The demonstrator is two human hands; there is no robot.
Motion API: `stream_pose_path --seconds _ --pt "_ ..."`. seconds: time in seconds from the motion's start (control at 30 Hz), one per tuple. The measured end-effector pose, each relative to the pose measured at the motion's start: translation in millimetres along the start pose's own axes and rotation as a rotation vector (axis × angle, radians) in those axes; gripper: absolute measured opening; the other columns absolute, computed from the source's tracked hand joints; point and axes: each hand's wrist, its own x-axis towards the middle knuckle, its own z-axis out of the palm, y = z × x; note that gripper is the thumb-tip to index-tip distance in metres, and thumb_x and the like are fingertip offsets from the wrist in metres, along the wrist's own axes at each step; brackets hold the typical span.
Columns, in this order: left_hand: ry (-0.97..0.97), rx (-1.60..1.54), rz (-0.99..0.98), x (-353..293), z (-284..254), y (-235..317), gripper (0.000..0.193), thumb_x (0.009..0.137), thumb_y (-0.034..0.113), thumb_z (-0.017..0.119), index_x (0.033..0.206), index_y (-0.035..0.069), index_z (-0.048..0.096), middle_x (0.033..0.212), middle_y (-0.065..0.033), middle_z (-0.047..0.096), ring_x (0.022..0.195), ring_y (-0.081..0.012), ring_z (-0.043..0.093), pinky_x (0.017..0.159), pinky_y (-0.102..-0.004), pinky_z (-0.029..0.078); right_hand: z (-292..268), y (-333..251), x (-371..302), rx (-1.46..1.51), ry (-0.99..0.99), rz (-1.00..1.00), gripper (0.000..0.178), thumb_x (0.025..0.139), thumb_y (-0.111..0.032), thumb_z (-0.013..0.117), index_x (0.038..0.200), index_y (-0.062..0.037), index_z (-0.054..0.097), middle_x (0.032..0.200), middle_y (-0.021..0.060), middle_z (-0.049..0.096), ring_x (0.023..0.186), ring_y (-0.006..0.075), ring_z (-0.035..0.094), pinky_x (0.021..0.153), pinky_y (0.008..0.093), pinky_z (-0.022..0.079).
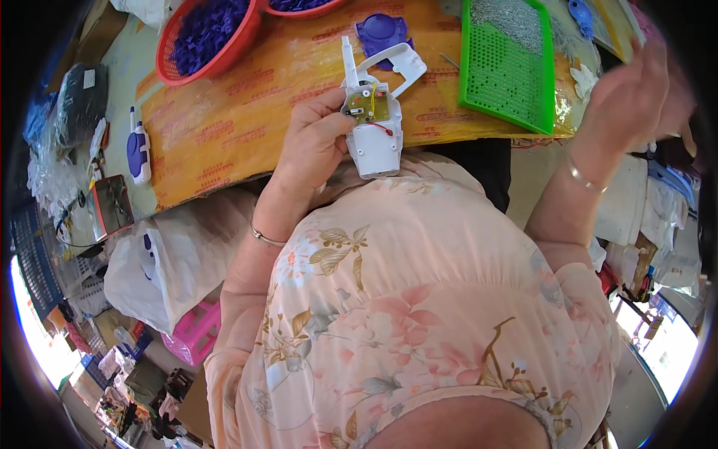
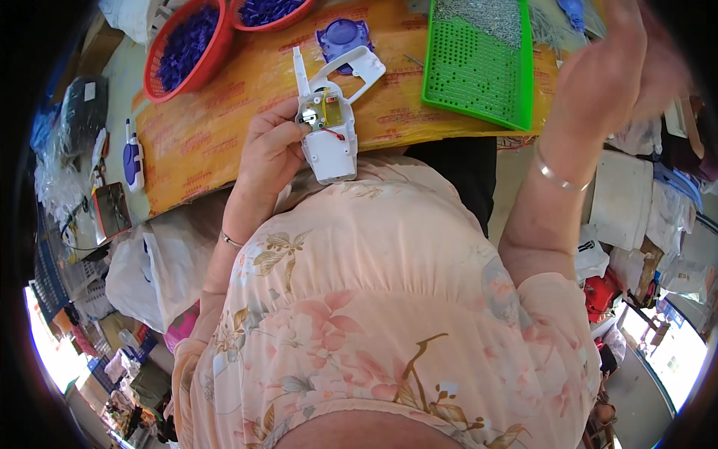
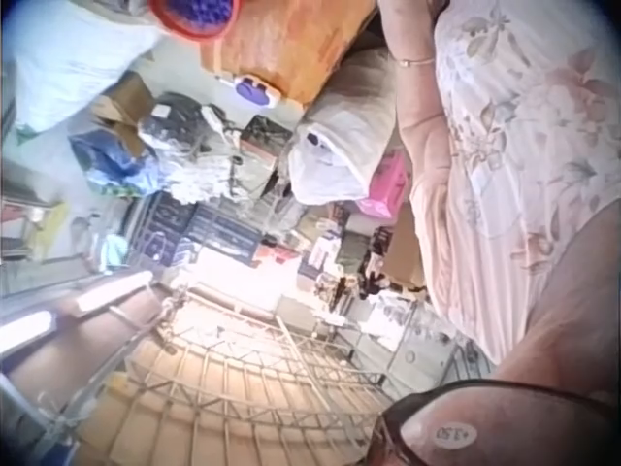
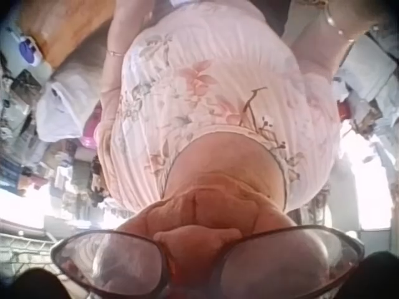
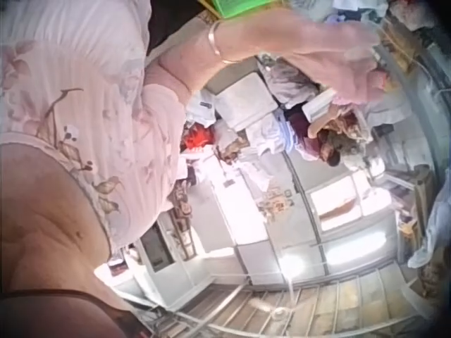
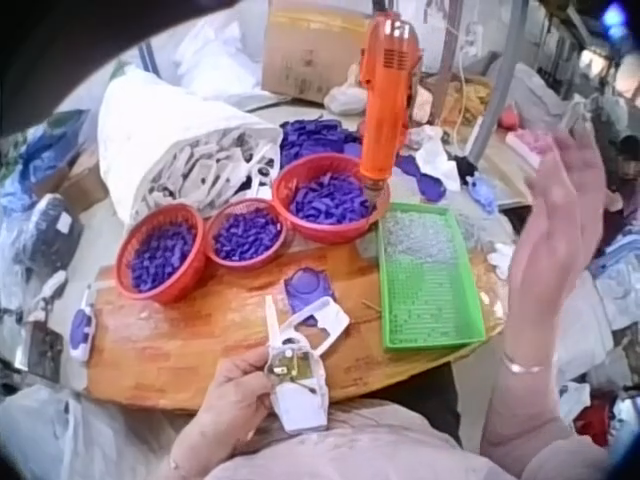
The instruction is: The person assembles a plastic toy housing by inserting blue plastic pegs and a circuit board into the housing, then securing the components with screws using an electric screwdriver.
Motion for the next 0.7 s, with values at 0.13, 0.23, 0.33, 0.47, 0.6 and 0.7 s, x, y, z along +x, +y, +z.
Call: stream_pose_path --seconds 0.13,0.23,0.33,0.47,0.6,0.7 --pt "-0.015 -0.051 0.031 4.0 4.7 -2.3 0.046 0.079 -0.008 0.041 0.123 -0.008 0.051 0.107 -0.0151 0.063 0.093 -0.0217 0.065 0.08 -0.0302 0.054 42.3 -1.4 16.7 0.348 0.127 0.36 0.052 0.09 -0.026 0.055 0.132 0.0015 0.042 0.095 0.0122 0.06 0.087 0.0232 0.06 0.077 0.0357 0.049" --pt "-0.031 -0.036 0.008 5.6 2.4 -2.7 0.047 0.079 -0.008 0.041 0.125 -0.008 0.049 0.109 -0.0157 0.062 0.096 -0.0226 0.065 0.082 -0.0307 0.053 31.0 36.0 16.8 0.746 -0.001 0.578 0.045 0.089 -0.016 0.057 0.129 -0.0001 0.046 0.099 0.0092 0.061 0.09 0.0206 0.06 0.078 0.0332 0.049" --pt "-0.047 -0.055 0.02 6.4 -0.6 -4.8 0.048 0.078 -0.009 0.04 0.125 -0.008 0.049 0.11 -0.0159 0.062 0.097 -0.023 0.064 0.084 -0.0315 0.053 75.3 11.0 13.5 0.332 -0.106 0.519 0.038 0.088 -0.013 0.06 0.124 -0.0019 0.053 0.093 0.004 0.063 0.082 0.0126 0.06 0.076 0.0269 0.049" --pt "-0.037 -0.066 0.034 4.6 -1.2 -6.2 0.047 0.078 -0.009 0.04 0.125 -0.008 0.049 0.11 -0.016 0.062 0.096 -0.0225 0.064 0.085 -0.0322 0.053 95.3 12.2 21.8 0.266 -0.003 0.439 0.03 0.089 -0.015 0.06 0.117 -0.0019 0.058 0.093 0.0024 0.063 0.082 0.0106 0.06 0.077 0.0258 0.049" --pt "-0.047 -0.084 0.023 5.0 1.6 -4.0 0.046 0.079 -0.009 0.041 0.124 -0.007 0.051 0.109 -0.0147 0.062 0.095 -0.021 0.064 0.085 -0.0316 0.053 101.6 15.8 30.8 0.503 -0.392 0.487 0.026 0.089 -0.016 0.061 0.11 -0.0005 0.06 0.096 0.0022 0.064 0.088 0.0107 0.061 0.079 0.027 0.049" --pt "-0.049 -0.079 0.024 5.5 -0.1 -6.0 0.046 0.079 -0.008 0.041 0.124 -0.007 0.051 0.109 -0.0134 0.062 0.094 -0.0202 0.064 0.083 -0.0303 0.053 109.7 5.5 30.2 0.371 -0.343 0.416 0.027 0.085 -0.014 0.063 0.107 0.0012 0.06 0.093 0.0049 0.064 0.084 0.0132 0.062 0.079 0.0289 0.05"
